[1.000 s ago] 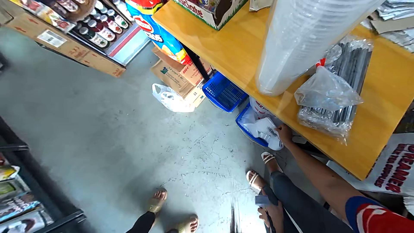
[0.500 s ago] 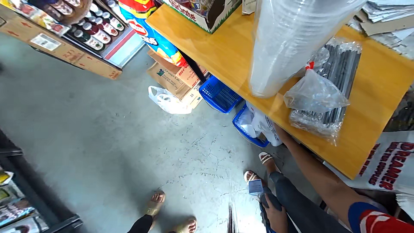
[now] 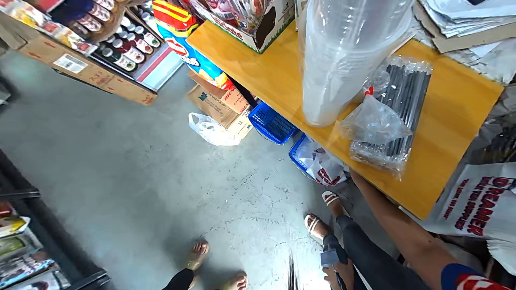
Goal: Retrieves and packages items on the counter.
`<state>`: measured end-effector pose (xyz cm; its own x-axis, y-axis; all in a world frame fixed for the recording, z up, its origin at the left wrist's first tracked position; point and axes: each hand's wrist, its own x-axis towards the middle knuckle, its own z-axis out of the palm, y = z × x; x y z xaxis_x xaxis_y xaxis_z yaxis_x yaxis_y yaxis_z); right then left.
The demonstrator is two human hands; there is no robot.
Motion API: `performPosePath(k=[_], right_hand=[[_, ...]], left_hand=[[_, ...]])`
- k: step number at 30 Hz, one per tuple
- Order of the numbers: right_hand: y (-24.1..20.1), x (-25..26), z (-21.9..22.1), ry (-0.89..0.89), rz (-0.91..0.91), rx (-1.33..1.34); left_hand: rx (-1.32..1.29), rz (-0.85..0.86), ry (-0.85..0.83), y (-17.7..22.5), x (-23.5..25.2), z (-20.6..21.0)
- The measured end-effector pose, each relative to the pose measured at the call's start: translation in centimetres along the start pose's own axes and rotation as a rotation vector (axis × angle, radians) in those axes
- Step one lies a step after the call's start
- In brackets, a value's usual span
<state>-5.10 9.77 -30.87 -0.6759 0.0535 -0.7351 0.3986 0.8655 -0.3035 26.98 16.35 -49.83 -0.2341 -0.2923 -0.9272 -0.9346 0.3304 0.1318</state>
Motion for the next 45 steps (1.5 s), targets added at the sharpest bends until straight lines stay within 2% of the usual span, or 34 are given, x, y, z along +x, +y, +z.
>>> performPosePath(k=[1,2,3,5,8,10,12,13,15,16,18,19,21,23,25,26,28,31,33,36,38,39,41,43,45], right_hand=[[1.7,1.2,1.1,0.006,-0.097,-0.146],[4.3,2.9,3.3,0.127,-0.233,-0.207],[8.2,5.9,7.8,0.555,-0.466,-0.050],[10.0,5.3,7.4,0.318,-0.472,0.100],[13.1,1.2,8.4,0.010,-0.606,0.163],[15.8,-1.9,9.1,-0.078,-0.713,0.118],[18.2,-4.8,9.0,-0.035,-0.891,0.120],[19.1,-6.3,8.4,-0.036,-0.944,0.113],[19.9,-9.1,6.3,-0.118,-0.949,0.105],[20.2,-10.2,5.4,-0.140,-0.942,0.101],[20.5,-11.9,4.0,-0.141,-0.941,0.103],[20.4,-12.8,3.2,-0.161,-0.931,0.098],[19.8,-14.5,1.3,-0.296,-0.887,0.031],[19.2,-15.5,-1.0,-0.486,-0.839,-0.045],[19.1,-15.7,-3.2,-0.614,-0.773,-0.059],[18.9,-15.7,-4.8,-0.647,-0.723,-0.047],[18.5,-15.5,-8.2,-0.571,-0.684,0.057],[17.8,-14.2,-12.8,-0.374,-0.695,0.289],[17.4,-12.9,-15.3,-0.360,-0.688,0.473],[18.1,-10.2,-18.0,-0.638,-0.622,0.665],[18.8,-10.1,-21.4,-0.818,-0.648,0.703],[19.1,-11.5,-24.0,-0.821,-0.671,0.727],[19.9,-11.0,-27.9,-0.829,-0.749,0.764],[21.3,-8.8,-29.8,-0.810,-0.835,0.937],[21.6,-6.8,-31.2,-0.770,-0.883,1.076]], left_hand=[[0.010,-0.004,0.003,-0.6,1.1,0.6],[0.008,-0.030,0.014,-1.5,2.3,1.5],[0.021,-0.049,0.038,-2.8,3.8,3.1],[0.032,-0.082,0.049,-3.9,5.3,4.8],[0.011,-0.066,0.059,-2.2,2.6,1.5],[-0.126,0.061,0.159,-1.5,1.0,-0.5],[-0.444,0.299,0.269,-0.6,-0.3,-2.8],[-0.663,0.381,0.214,0.4,-1.7,-4.8],[-1.034,0.453,-0.012,2.9,-5.4,-8.9],[-1.117,0.487,-0.099,4.2,-7.4,-10.8],[-1.087,0.628,-0.201,6.2,-11.0,-14.0],[-1.011,0.692,-0.199,7.1,-12.3,-15.1],[-0.785,0.740,-0.070,8.9,-14.3,-16.7],[-0.567,0.731,0.145,9.9,-15.9,-18.0],[-0.475,0.737,0.269,10.1,-17.6,-19.7],[-0.453,0.761,0.311,10.2,-18.7,-20.9],[-0.418,0.819,0.327,10.6,-21.4,-23.0],[-0.320,0.927,0.127,12.8,-27.4,-24.8],[-0.290,1.069,-0.042,15.0,-31.3,-25.0],[-0.372,1.421,-0.251,17.9,-34.5,-24.0],[-0.479,1.601,-0.237,20.4,-35.5,-22.9],[-0.565,1.622,-0.174,21.6,-35.9,-22.1],[-0.758,1.520,0.018,23.9,-36.4,-20.9],[-0.935,1.301,0.263,26.0,-36.8,-20.1],[-0.995,1.065,0.483,27.5,-37.5,-19.5]])
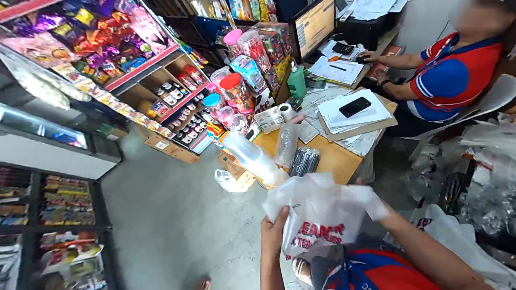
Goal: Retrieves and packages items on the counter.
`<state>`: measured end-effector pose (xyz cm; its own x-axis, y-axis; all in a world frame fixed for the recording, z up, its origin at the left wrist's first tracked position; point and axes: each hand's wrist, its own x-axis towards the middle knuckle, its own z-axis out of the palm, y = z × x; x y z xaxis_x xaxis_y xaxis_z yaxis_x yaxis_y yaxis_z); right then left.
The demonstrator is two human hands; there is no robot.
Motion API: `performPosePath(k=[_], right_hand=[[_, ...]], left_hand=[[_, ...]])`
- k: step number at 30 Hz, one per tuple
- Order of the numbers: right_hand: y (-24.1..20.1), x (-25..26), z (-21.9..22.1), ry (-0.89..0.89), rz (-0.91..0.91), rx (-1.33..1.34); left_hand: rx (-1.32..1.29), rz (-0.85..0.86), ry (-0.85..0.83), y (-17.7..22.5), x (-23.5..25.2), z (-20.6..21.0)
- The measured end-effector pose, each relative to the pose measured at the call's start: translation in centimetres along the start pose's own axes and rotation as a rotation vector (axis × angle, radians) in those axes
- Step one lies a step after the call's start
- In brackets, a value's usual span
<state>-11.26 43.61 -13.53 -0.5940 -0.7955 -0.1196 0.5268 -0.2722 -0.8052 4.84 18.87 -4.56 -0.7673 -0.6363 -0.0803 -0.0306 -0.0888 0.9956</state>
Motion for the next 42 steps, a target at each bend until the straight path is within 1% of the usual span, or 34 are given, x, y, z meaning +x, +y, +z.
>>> performPosePath(k=[2,3,4,7,9,10,12,14,16,17,18,19,20,21,22,24,26,27,28,29,30,31,32,33,34,35,36,37,38,40,41,42], right_hand=[[-1.6,1.9,-1.9,-0.203,0.082,0.237],[-2.2,2.5,-2.3,-0.270,0.096,0.273],[-2.6,3.0,-2.4,-0.293,0.085,0.275],[-2.4,4.2,-1.6,-0.210,0.015,0.242],[-2.6,5.0,-0.4,-0.092,0.011,0.325],[-2.9,5.4,0.1,-0.040,0.018,0.373],[-3.6,6.0,0.7,-0.007,0.064,0.401],[-4.3,6.4,1.4,0.028,0.142,0.320],[-5.1,6.5,2.4,0.111,0.228,0.112],[-5.8,6.5,3.0,0.193,0.247,-0.067],[-6.5,6.6,3.2,0.275,0.221,-0.281],[-6.8,6.9,2.7,0.333,0.143,-0.481],[-7.2,7.2,1.9,0.354,0.041,-0.645],[-7.8,7.6,1.3,0.333,-0.037,-0.767],[-8.8,7.7,1.3,0.255,-0.053,-0.847],[-10.1,8.0,1.9,-0.014,0.050,-0.853],[-9.4,9.1,2.2,-0.257,0.108,-0.686],[-8.8,9.6,2.2,-0.312,0.108,-0.567],[-8.3,9.7,2.2,-0.317,0.082,-0.439],[-7.9,9.8,2.4,-0.278,0.050,-0.335],[-7.8,9.6,2.7,-0.216,0.032,-0.281],[-7.8,9.3,2.9,-0.170,0.030,-0.278],[-7.9,9.1,3.1,-0.140,0.044,-0.333],[-7.7,8.9,3.4,-0.131,0.065,-0.422],[-7.5,8.5,3.8,-0.143,0.092,-0.510],[-7.3,8.1,4.2,-0.176,0.124,-0.588],[-7.1,7.7,4.7,-0.215,0.153,-0.659],[-6.7,7.2,5.3,-0.264,0.171,-0.710],[-6.4,6.4,6.0,-0.315,0.191,-0.747],[-5.8,4.6,7.2,-0.409,0.211,-0.788],[-5.5,3.9,7.6,-0.434,0.203,-0.785],[-5.0,3.3,8.0,-0.431,0.197,-0.769]], left_hand=[[0.028,-0.054,0.166,0.3,-0.5,1.1],[0.005,-0.057,0.223,0.2,-0.9,1.5],[-0.017,-0.057,0.270,0.0,-1.3,1.9],[-0.091,-0.060,0.405,-0.6,-2.6,3.2],[-0.129,-0.055,0.505,-1.3,-3.5,4.0],[-0.137,-0.042,0.544,-1.7,-3.9,4.3],[-0.143,-0.007,0.588,-2.4,-4.8,4.8],[-0.145,0.035,0.597,-2.8,-5.6,5.4],[-0.148,0.071,0.589,-3.0,-6.2,6.0],[-0.148,0.095,0.579,-3.0,-6.4,6.2],[-0.148,0.123,0.562,-3.1,-6.5,6.3],[-0.147,0.155,0.534,-3.3,-6.5,6.2],[-0.144,0.186,0.496,-3.4,-6.6,6.0],[-0.145,0.213,0.455,-3.5,-6.6,5.8],[-0.150,0.234,0.414,-3.5,-6.6,5.6],[-0.156,0.248,0.330,-3.3,-6.8,5.4],[-0.156,0.242,0.225,-3.1,-6.8,5.3],[-0.158,0.220,0.173,-3.0,-6.8,5.1],[-0.161,0.181,0.131,-3.1,-6.7,4.9],[-0.162,0.125,0.113,-3.1,-6.6,4.7],[-0.144,0.055,0.131,-3.3,-6.5,4.4],[-0.078,-0.029,0.187,-3.6,-6.3,4.2],[0.047,-0.102,0.253,-4.0,-6.0,3.8],[0.220,-0.127,0.303,-4.8,-5.7,3.2],[0.388,-0.096,0.321,-5.5,-5.6,2.5],[0.519,-0.012,0.336,-6.1,-5.5,2.1],[0.589,0.084,0.349,-6.2,-5.5,2.3],[0.604,0.158,0.324,-5.8,-5.6,2.8],[0.576,0.203,0.262,-5.2,-5.9,3.7],[0.444,0.239,0.127,-4.4,-6.2,5.8],[0.358,0.248,0.102,-4.4,-5.9,6.6],[0.274,0.254,0.112,-4.3,-5.6,7.2]])
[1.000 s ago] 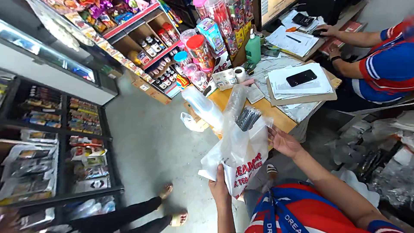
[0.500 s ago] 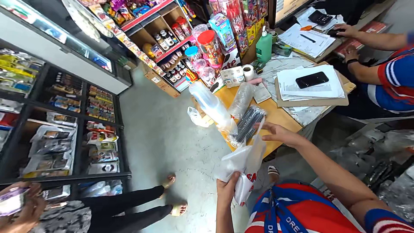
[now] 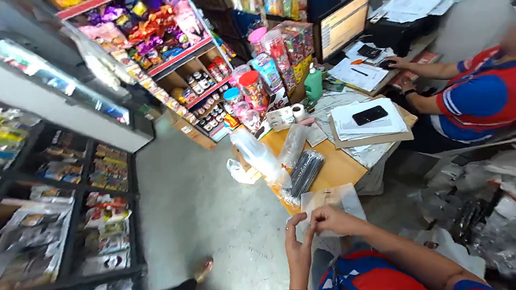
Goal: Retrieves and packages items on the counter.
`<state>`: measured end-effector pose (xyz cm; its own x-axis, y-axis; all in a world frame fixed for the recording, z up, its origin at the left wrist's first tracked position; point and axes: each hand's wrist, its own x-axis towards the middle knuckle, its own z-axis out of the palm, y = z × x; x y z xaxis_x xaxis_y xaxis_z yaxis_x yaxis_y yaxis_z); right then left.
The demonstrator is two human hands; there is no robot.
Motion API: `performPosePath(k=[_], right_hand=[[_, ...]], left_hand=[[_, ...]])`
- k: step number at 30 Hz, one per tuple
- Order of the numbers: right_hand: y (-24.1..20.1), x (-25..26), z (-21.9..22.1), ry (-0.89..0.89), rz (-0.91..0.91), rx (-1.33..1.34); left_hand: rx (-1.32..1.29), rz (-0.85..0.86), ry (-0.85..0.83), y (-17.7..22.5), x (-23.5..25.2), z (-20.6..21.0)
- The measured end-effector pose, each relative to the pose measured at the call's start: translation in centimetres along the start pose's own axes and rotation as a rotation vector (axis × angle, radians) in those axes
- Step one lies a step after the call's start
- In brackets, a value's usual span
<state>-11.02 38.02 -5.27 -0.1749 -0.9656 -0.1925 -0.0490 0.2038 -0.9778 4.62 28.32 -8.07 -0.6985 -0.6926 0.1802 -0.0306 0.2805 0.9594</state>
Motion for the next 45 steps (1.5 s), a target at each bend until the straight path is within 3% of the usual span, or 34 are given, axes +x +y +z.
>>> performPosePath(k=[4,8,12,15,19,23,25,28,30,32,35,38,41,45], right_hand=[[-0.1,-1.1,1.6,0.128,-0.016,0.045],[-1.4,-1.7,2.5,0.162,-0.008,-0.048],[-1.2,-2.2,3.5,0.168,0.033,0.249],[-1.0,-3.1,2.0,0.487,0.062,0.396],[4.5,-4.7,-3.9,1.004,0.170,0.181],[8.2,-8.1,-6.7,1.173,0.349,-0.051],[6.1,-8.6,-5.3,1.149,0.373,-0.188],[1.3,-8.2,-1.7,1.106,0.121,-0.352],[-1.7,-7.3,1.5,0.908,-0.130,-0.377],[-3.3,-6.0,4.8,0.591,-0.261,-0.439],[-1.9,-3.2,7.3,0.339,-0.144,-0.643],[-0.4,-2.9,5.8,0.395,0.073,-0.707],[-1.2,-6.3,3.0,0.362,0.166,-0.485],[-0.8,-8.9,0.7,0.187,0.110,-0.209]], left_hand=[[-0.151,0.045,0.012,0.8,1.0,0.0],[-0.031,0.256,-0.100,1.0,0.8,-1.8],[-0.001,0.348,-0.141,0.9,-0.7,-3.7],[-0.017,0.410,-0.144,0.8,-2.3,-5.1],[-0.068,0.454,-0.416,1.3,-3.6,-8.1],[-0.219,0.460,-0.215,1.3,-3.5,-10.3],[-0.296,0.475,-0.102,1.3,-2.7,-9.9],[-0.358,0.503,-0.121,1.6,-1.7,-8.4],[-0.386,0.527,-0.183,2.0,-1.5,-7.3],[-0.423,0.558,-0.257,2.2,-1.7,-6.2],[-0.466,0.626,-0.357,2.3,-2.4,-5.4],[-0.375,0.629,-0.336,1.1,-2.1,-6.9],[-0.273,0.346,-0.190,-1.9,-1.0,-9.3],[-0.498,-0.100,-0.144,-6.8,1.3,-9.0]])
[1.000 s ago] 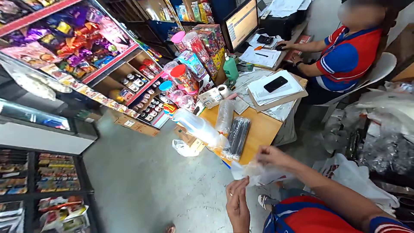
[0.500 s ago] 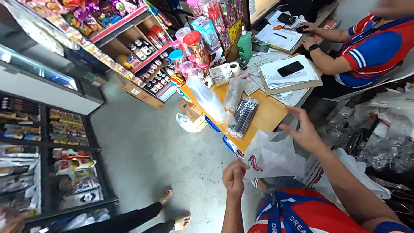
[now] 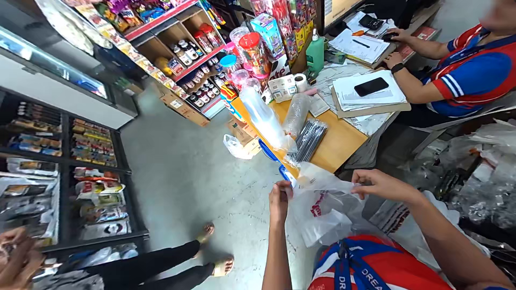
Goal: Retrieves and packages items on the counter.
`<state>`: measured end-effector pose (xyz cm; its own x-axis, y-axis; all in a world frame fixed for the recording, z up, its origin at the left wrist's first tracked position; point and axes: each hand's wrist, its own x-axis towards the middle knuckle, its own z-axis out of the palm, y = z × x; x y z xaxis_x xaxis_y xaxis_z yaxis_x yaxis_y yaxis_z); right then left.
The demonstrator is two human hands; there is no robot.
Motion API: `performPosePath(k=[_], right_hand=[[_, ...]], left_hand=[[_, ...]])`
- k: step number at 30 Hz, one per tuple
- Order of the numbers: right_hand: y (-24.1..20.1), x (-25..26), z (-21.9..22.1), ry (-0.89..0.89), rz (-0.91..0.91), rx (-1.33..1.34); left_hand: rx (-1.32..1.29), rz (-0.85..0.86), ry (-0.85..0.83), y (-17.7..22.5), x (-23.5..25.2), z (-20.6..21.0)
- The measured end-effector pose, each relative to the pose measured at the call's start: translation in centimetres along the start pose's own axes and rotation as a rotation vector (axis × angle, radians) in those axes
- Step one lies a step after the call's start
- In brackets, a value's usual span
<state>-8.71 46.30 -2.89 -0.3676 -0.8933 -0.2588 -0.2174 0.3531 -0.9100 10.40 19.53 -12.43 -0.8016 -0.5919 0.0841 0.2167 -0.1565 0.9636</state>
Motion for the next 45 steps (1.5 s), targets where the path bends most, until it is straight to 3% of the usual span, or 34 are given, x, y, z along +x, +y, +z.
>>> performPosePath(k=[2,7,10,13,16,20,23,26,29,31,34,38,45], right_hand=[[0.4,0.1,-1.1,0.048,0.002,0.049],[-1.6,-1.1,-5.5,0.258,0.022,0.039],[-2.4,-2.6,-8.4,0.397,0.000,0.048],[-1.9,-2.6,-10.5,0.465,-0.007,0.111],[-0.4,-0.5,-11.6,0.485,0.040,0.203],[1.7,3.4,-12.7,0.521,0.100,0.386],[2.5,5.8,-13.4,0.545,0.137,0.534],[2.8,8.2,-13.2,0.569,0.209,0.696],[2.7,9.9,-12.1,0.564,0.261,0.825],[1.9,10.7,-11.0,0.525,0.263,0.870],[-0.1,11.5,-9.3,0.459,0.222,0.978],[-3.8,11.5,-6.9,0.403,0.099,1.068],[-7.8,7.4,-5.7,0.334,-0.136,0.893]], left_hand=[[0.061,-0.137,0.085,-2.2,1.9,-0.1],[0.551,-0.448,0.235,-8.8,9.0,1.2],[0.523,-0.597,0.378,-12.2,12.1,3.0],[0.520,-0.576,0.577,-14.2,13.4,4.6],[0.345,-0.559,0.637,-15.1,13.1,4.6],[0.046,-0.657,0.455,-14.1,10.1,3.4],[-0.149,-0.690,0.387,-11.0,5.7,2.3],[-0.197,-0.595,0.433,-6.6,1.2,0.9],[-0.269,-0.387,0.476,-2.5,-1.6,-0.8],[-0.267,-0.263,0.496,0.1,-2.2,-1.2],[-0.218,-0.169,0.385,2.2,-2.3,-1.4],[-0.049,-0.198,0.146,2.2,-1.6,-1.8],[-0.079,-0.111,0.034,1.6,0.2,-3.2]])
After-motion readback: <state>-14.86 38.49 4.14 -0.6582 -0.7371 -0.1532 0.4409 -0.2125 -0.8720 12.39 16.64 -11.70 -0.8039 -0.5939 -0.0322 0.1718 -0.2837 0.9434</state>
